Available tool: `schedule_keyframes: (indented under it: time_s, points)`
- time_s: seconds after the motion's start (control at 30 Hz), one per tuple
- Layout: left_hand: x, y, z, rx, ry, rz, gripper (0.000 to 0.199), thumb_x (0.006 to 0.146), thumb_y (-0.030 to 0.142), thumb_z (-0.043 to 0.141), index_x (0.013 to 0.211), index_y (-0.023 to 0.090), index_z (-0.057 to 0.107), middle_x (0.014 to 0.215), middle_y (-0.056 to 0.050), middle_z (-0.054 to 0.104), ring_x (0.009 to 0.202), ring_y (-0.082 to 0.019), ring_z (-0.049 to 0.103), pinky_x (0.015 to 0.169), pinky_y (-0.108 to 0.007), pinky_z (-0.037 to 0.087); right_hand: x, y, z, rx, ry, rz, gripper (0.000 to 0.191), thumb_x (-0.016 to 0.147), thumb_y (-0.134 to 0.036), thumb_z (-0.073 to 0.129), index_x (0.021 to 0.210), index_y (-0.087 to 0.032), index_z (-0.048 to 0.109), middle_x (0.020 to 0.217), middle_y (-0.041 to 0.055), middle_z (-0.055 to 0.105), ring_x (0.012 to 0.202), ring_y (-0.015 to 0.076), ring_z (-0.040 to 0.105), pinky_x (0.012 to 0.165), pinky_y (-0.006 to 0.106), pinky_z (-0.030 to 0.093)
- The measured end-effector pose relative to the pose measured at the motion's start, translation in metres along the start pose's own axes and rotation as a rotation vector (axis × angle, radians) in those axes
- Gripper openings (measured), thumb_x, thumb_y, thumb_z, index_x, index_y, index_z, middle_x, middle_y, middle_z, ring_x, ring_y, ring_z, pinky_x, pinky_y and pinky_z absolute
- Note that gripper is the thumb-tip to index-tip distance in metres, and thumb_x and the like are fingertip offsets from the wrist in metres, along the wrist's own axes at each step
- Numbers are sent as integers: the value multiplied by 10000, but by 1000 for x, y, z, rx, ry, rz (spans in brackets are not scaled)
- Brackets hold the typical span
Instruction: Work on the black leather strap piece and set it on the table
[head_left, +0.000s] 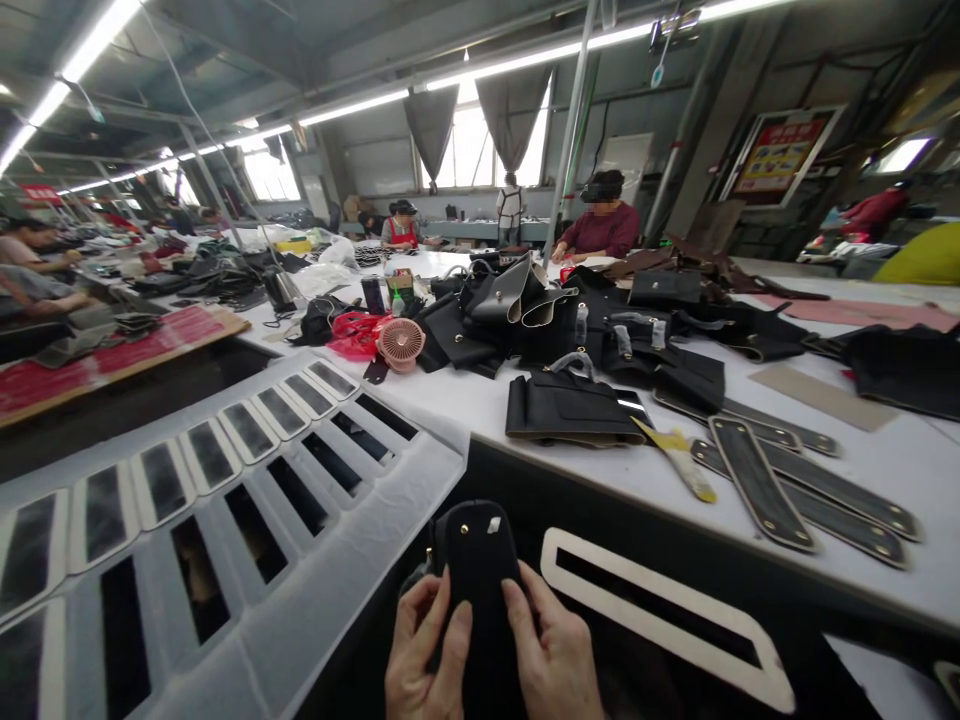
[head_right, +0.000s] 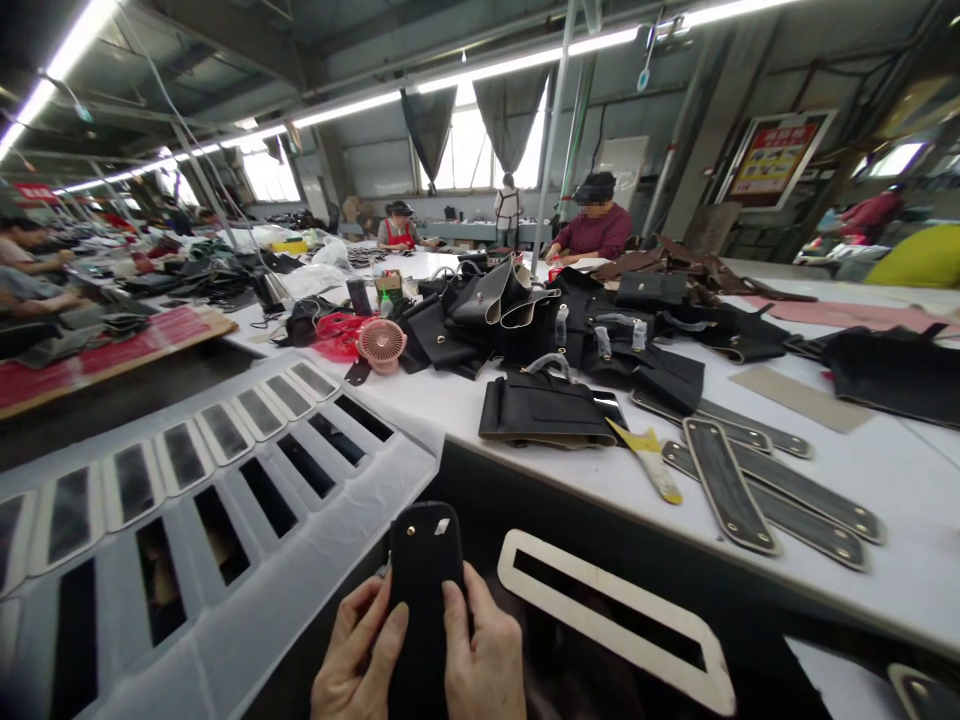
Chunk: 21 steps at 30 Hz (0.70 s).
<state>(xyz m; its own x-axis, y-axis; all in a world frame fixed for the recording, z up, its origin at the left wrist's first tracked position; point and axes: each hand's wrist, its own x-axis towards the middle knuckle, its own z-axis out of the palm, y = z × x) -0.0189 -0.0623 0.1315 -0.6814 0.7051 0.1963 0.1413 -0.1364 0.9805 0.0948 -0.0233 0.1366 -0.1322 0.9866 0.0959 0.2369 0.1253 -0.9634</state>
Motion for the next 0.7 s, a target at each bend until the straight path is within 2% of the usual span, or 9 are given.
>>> schedule_keyframes:
  time_s: [0.13, 0.27, 0.5, 0.6, 0.7]
  points:
    - [0, -5, 4, 6, 3, -26, 330, 746, 509, 705, 978, 281, 758, 1067, -20, 615, 993, -189, 581, 859, -221, 482, 4, 4, -2, 15, 16, 25, 444, 922, -506, 468, 1116, -150, 649, 1006, 122, 734, 809, 239, 720, 670, 230, 576]
    - [0, -14, 6, 21, 35, -14, 348, 751, 488, 707, 1027, 280, 742, 1077, -22, 605, 1028, -199, 567, 882, -233, 465, 9, 7, -1, 72, -9, 8, 479, 870, -479, 577, 1205, -137, 589, 1117, 119, 703, 1002, 241, 682, 842, 232, 552]
    - [-6, -21, 8, 50, 22, -16, 342, 800, 475, 656, 1069, 274, 728, 1089, -36, 587, 1019, -198, 576, 872, -236, 478, 11, 18, -1, 87, -38, 77, 485, 861, -520, 567, 1180, -161, 634, 1099, 104, 713, 1004, 251, 680, 822, 231, 558]
    - [-10, -27, 8, 41, 30, -72, 390, 838, 499, 602, 1156, 286, 681, 1238, -31, 555, 1157, -213, 530, 986, -256, 435, 11, 17, -2, 125, -57, 83, 467, 862, -523, 562, 1158, -175, 659, 1103, 106, 711, 974, 267, 690, 797, 253, 571]
    - [-5, -26, 5, -19, -54, -105, 442, 891, 512, 518, 1285, 320, 576, 1435, 10, 456, 1350, -216, 372, 1134, -308, 296, 9, 10, 0, 173, -73, 86, 445, 867, -511, 563, 1135, -176, 677, 1078, 109, 719, 944, 272, 697, 769, 261, 577]
